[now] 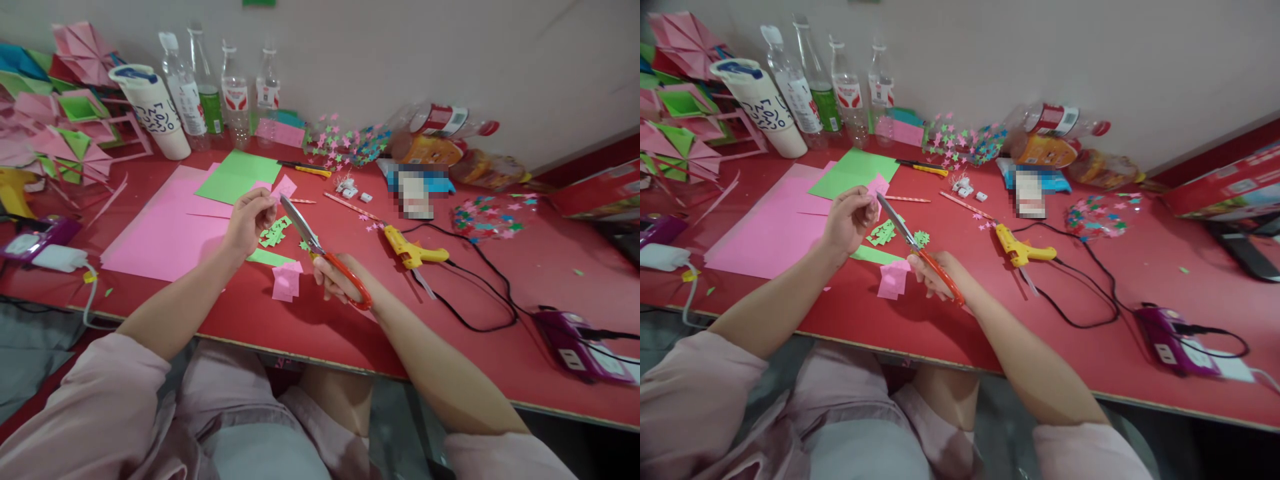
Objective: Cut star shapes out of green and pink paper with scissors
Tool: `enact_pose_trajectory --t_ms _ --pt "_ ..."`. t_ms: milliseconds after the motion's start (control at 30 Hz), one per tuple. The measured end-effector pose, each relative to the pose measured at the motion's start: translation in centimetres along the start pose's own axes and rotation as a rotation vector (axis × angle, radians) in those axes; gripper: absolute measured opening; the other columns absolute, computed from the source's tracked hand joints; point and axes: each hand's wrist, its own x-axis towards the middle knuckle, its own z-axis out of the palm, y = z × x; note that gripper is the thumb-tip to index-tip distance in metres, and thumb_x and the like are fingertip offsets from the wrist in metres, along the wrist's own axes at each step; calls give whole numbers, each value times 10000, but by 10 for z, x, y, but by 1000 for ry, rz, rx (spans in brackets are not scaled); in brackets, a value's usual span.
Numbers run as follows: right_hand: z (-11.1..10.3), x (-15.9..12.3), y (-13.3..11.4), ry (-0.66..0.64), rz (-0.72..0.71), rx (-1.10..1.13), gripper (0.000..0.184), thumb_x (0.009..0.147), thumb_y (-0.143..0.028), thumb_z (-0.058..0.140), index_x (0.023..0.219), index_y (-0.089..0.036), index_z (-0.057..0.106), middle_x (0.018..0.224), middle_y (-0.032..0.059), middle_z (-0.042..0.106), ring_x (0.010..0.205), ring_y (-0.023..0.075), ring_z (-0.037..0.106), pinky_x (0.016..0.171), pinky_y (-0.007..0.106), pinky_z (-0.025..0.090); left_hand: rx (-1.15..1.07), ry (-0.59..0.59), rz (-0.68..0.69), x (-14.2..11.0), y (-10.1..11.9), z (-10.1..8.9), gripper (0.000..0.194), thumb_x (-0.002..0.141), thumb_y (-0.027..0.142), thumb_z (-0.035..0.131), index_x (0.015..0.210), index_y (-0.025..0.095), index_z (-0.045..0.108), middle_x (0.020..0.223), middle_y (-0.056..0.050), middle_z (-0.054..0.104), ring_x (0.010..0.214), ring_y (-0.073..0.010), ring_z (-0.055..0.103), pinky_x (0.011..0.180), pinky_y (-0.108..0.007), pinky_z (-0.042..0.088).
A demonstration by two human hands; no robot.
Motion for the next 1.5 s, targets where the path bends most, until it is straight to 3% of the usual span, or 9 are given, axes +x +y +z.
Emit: enact_pose_trajectory --t_ms 267,433,567,967,1300,1500 --pt "6 9 7 34 43 12 438 770 -587 512 576 -197 468 286 -96 328 273 87 424 376 220 406 29 -91 5 -2 -6 3 183 750 270 566 603 165 536 490 43 498 415 -22 439 396 -169 320" --pt "9 10 6 67 72 18 415 758 -564 547 568 -204 464 277 -100 328 245 80 387 392 237 444 -12 -47 12 -4 -3 4 144 732 199 578 610 167 511 508 54 523 412 -16 449 399 -150 331" --pt "9 8 5 74 14 57 408 775 -544 551 570 -205 454 288 -96 331 250 68 357 417 245 461 -29 -10 4 -4 -1 6 138 735 173 564 625 174 481 527 62 517 419 -11 445 406 -139 343" --pt "2 4 2 12 15 -37 448 729 -616 539 621 -181 519 324 -79 370 303 80 416 379 220 405 166 -34 81 3 4 -3 192 714 176 553 549 165 454 488 57 460 422 -13 405 404 -144 315" --pt "-2 6 7 -50 -4 -26 490 770 -639 471 624 -175 530 318 -58 384 366 112 507 359 198 368 94 -126 26 6 3 -8 157 679 177 562 546 168 480 449 53 470 411 -23 400 402 -157 306" --pt "-1 5 6 -29 -15 -55 489 769 -635 473 600 -178 510 327 -61 386 328 96 467 356 201 371 97 -121 20 7 3 -8 142 660 191 577 551 169 489 439 56 473 403 -30 408 384 -160 288"
